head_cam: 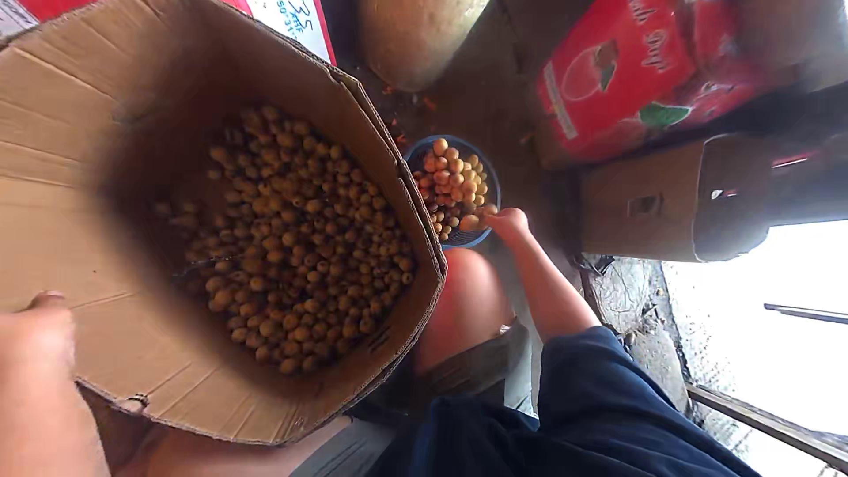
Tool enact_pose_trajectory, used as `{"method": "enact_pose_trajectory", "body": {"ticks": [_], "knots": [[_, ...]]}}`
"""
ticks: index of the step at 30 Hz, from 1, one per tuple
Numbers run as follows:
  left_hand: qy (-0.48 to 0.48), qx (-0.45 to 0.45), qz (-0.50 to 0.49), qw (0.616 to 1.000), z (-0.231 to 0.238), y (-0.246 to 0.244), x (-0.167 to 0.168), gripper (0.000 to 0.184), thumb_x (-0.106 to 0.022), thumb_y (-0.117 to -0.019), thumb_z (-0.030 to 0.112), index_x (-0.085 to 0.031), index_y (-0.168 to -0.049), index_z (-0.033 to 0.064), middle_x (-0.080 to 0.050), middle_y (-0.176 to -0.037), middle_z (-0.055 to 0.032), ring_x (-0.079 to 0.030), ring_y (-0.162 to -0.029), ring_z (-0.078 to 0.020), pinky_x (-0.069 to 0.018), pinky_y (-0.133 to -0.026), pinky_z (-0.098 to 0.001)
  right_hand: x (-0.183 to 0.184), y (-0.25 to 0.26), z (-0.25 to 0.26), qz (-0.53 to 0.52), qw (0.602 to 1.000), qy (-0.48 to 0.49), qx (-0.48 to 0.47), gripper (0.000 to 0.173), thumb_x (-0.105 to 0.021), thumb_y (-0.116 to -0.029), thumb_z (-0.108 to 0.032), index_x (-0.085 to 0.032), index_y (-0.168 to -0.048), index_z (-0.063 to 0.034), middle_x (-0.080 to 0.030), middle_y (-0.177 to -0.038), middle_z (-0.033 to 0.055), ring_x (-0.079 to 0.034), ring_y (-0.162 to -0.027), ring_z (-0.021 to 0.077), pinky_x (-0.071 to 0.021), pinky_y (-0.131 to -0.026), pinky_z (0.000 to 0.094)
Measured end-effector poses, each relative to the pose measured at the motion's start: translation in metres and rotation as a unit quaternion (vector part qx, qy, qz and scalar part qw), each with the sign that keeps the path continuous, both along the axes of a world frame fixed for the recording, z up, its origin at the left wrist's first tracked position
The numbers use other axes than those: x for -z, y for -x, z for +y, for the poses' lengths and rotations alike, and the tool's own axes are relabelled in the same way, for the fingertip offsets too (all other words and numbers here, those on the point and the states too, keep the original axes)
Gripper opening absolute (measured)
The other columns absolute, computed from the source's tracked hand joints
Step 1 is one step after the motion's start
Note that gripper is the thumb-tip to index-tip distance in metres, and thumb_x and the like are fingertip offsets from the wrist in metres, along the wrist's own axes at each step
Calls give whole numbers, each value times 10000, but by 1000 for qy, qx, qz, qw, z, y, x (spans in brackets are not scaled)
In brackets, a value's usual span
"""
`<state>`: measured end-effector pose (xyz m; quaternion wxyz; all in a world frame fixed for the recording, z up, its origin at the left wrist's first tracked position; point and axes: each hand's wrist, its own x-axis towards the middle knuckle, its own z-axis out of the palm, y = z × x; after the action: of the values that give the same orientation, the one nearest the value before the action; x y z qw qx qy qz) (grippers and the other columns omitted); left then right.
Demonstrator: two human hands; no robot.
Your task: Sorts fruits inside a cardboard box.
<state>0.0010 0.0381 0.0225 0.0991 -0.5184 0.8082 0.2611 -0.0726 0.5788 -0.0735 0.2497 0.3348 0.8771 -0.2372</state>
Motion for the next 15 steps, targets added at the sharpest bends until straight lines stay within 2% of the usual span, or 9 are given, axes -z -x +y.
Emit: {"method": "enact_pose_trajectory", "body": {"ticks": [3, 5, 7, 9, 10, 11, 13, 15], "knots": [[5, 14, 2, 1000, 2, 1, -6, 561, -505, -1075, 160, -327, -1522, -128, -384, -1566, -333, -366, -1495, -402, -272, -1232, -517, 25, 13, -11, -71, 994, -35, -81, 474, -672, -958, -408, -703, -1094, 45, -671, -1193, 283, -633, -1167, 440, -467, -954, 683], [10, 19, -12, 1000, -5, 1, -3, 592, -534, -1060, 154, -305, -1544, -99, -376, -1566, -344, -361, -1491, -437, -282, -1222, -561, 33, 23, -22, -97, 985, -48, -134, 461, -659, -966, -360, -684, -1171, 52, -649, -1260, 296, -610, -1216, 463, -453, -981, 708], [13, 15, -37, 999, -23, 1, 11, 605, -563, -1052, 190, -314, -1540, -65, -404, -1542, -344, -396, -1464, -457, -320, -1190, -604, 28, 35, -37, -72, 979, -61, -182, 479, -689, -946, -324, -655, -1259, 36, -613, -1316, 318, -593, -1219, 509, -446, -966, 745], [41, 44, -19, 998, -55, -10, 49, 625, -585, -1038, 266, -348, -1510, -68, -474, -1464, -366, -469, -1388, -500, -378, -1120, -664, -4, 47, -62, 2, 968, -79, -239, 484, -681, -957, -329, -630, -1331, -26, -530, -1431, 304, -572, -1230, 536, -455, -934, 767], [77, 61, 7, 995, -73, -17, 73, 631, -606, -1007, 307, -398, -1465, -74, -539, -1385, -375, -535, -1313, -521, -431, -1057, -698, -29, 52, -78, 48, 962, -77, -258, 458, -684, -955, -315, -640, -1334, -62, -529, -1451, 271, -567, -1246, 516, -460, -944, 756], [83, 64, 17, 994, -81, -20, 81, 632, -615, -996, 317, -413, -1451, -72, -558, -1359, -374, -550, -1291, -529, -439, -1039, -713, -55, 53, -94, 92, 954, -63, -279, 420, -669, -972, -292, -645, -1326, -69, -544, -1445, 248, -561, -1270, 483, -458, -977, 726], [56, 45, 3, 997, -70, -14, 63, 628, -618, -1010, 272, -388, -1489, -62, -531, -1404, -364, -512, -1343, -512, -407, -1086, -690, -98, 50, -129, 184, 923, -34, -337, 354, -590, -1016, -250, -652, -1291, -36, -597, -1375, 238, -582, -1264, 417, -465, -1024, 623], [47, 27, 1, 999, -58, -7, 51, 618, -621, -998, 232, -388, -1501, -42, -533, -1415, -344, -510, -1355, -490, -405, -1093, -675, -114, 44, -169, 269, 871, -7, -411, 332, -576, -993, -206, -675, -1242, -10, -645, -1300, 230, -598, -1240, 392, -467, -1030, 560]]}}
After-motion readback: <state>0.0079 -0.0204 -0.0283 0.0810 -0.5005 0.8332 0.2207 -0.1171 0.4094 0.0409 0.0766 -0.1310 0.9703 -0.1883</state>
